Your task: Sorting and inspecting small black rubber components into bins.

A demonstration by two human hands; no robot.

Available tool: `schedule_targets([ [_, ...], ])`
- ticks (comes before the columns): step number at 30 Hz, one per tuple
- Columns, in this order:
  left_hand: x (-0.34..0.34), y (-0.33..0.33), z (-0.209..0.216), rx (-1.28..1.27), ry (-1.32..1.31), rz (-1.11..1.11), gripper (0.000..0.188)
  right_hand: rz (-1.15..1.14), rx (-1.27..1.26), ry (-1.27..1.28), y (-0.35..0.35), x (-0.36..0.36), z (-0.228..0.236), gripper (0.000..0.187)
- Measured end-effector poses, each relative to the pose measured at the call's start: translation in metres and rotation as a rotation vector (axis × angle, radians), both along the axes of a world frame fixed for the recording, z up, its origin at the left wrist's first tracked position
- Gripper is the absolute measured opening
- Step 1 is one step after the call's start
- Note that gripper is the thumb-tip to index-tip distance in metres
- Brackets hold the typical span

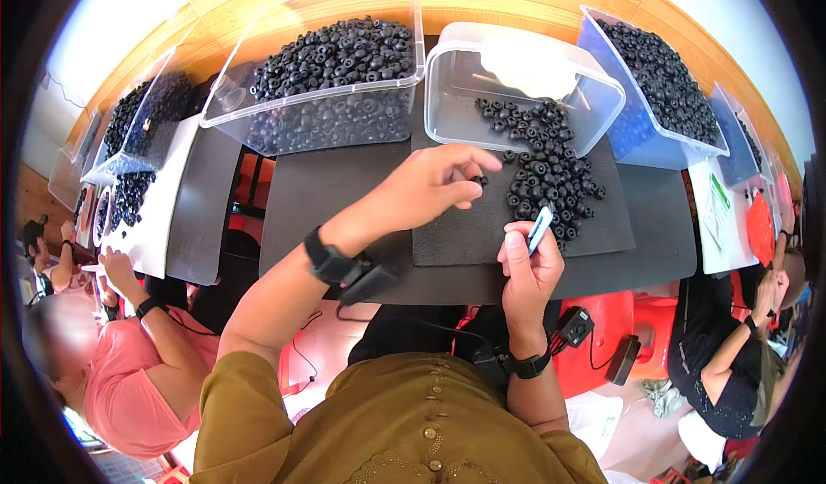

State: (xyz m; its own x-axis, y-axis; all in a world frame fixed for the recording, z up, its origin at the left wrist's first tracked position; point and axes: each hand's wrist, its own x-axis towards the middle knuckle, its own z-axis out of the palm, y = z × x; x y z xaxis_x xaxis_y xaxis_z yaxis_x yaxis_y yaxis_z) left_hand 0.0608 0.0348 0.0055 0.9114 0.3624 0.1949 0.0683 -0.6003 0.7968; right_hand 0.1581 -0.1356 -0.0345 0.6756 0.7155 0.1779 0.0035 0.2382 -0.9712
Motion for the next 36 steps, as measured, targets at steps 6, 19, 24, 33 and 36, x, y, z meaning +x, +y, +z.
schedule_targets([
  [6, -0.029, -0.024, 0.0, -1.309, -0.303, -0.037, 0.028, 0.053, -0.033, -0.139, -0.002, 0.003, -0.003, 0.009],
  [19, -0.051, -0.052, -0.026, -1.587, -0.513, -0.031, 0.018, 0.198, -0.051, -0.379, -0.001, -0.001, 0.004, 0.023],
  [24, -0.055, -0.049, -0.031, -1.553, -0.56, -0.114, 0.021, 0.159, -0.042, -0.386, -0.001, -0.002, 0.001, 0.021],
  [33, -0.058, -0.052, -0.03, -1.581, -0.536, 0.017, 0.015, 0.178, -0.051, -0.617, 0.003, -0.007, 0.011, 0.017],
  [36, -0.059, -0.051, -0.034, -1.519, -0.568, -0.034, 0.014, 0.17, -0.042, -0.671, 0.005, -0.008, 0.011, 0.018],
])
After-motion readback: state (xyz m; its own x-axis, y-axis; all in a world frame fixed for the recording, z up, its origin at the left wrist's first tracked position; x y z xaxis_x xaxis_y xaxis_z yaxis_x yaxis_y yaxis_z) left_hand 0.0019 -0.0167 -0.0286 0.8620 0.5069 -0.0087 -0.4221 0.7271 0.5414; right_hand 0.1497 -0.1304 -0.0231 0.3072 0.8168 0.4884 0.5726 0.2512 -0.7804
